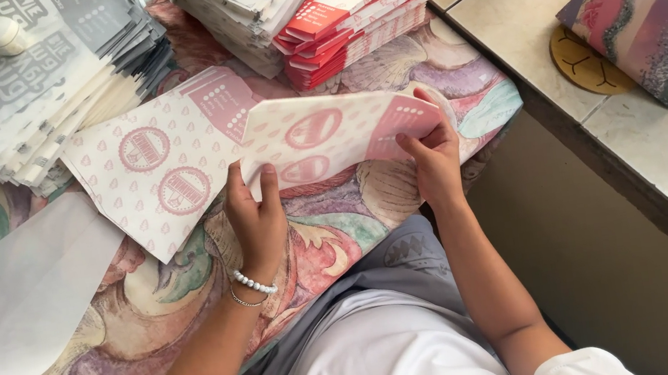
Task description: Folding paper wrappers for food packaging on a workspace table.
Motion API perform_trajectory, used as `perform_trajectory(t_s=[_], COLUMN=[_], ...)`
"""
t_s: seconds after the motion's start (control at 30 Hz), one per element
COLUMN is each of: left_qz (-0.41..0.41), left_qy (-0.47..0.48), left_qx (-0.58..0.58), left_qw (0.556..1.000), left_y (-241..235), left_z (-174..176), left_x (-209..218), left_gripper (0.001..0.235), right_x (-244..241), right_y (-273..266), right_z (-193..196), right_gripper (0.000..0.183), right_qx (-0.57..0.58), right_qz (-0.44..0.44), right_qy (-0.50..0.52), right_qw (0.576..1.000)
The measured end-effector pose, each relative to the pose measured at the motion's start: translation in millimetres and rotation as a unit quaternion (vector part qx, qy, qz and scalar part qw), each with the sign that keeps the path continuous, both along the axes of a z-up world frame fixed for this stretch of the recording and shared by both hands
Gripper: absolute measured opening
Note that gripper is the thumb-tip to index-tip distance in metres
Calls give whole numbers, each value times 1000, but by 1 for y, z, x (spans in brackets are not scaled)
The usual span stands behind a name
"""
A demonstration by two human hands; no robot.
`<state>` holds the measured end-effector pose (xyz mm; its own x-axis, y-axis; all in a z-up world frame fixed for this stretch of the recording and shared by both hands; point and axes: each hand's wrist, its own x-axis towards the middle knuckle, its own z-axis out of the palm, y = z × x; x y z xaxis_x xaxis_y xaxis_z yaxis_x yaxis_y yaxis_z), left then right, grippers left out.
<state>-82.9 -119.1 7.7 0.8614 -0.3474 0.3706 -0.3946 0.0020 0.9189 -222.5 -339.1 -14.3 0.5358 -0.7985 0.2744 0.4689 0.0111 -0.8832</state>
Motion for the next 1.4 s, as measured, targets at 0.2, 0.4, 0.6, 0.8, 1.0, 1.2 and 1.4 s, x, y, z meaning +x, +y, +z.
perform_trajectory(t_s=[0.2,0.4,0.6,0.8,1.0,1.2,1.4], left_qz=[5,8,-7,-18,-31,-82,-243], left_qy=[7,8,8,-4,-8,30,115], left_qx=[0,-4,-5,-6,-8,-1,12], left_qw=[1000,1000,1000,1000,999,996,963], left_y=[1,-3,-2,0,0,10,58], left_z=[8,16,15,5,-1,35,81], left_x=[0,-6,-3,2,7,-6,-30], left_gripper=[19,26,19,19,21,29,69], right_x=[1,-6,37,56,60,56,31], right_y=[-9,-1,3,7,-2,-2,19], right_z=[-18,27,83,101,105,130,189], right_gripper=[75,78,38,4,5,4,6], right_qx=[12,-314,-580,-582,-583,-575,-564], right_qz=[0,-162,-153,-106,-60,26,180], right_qy=[4,51,75,34,51,86,186], right_qw=[1000,934,797,806,809,813,784])
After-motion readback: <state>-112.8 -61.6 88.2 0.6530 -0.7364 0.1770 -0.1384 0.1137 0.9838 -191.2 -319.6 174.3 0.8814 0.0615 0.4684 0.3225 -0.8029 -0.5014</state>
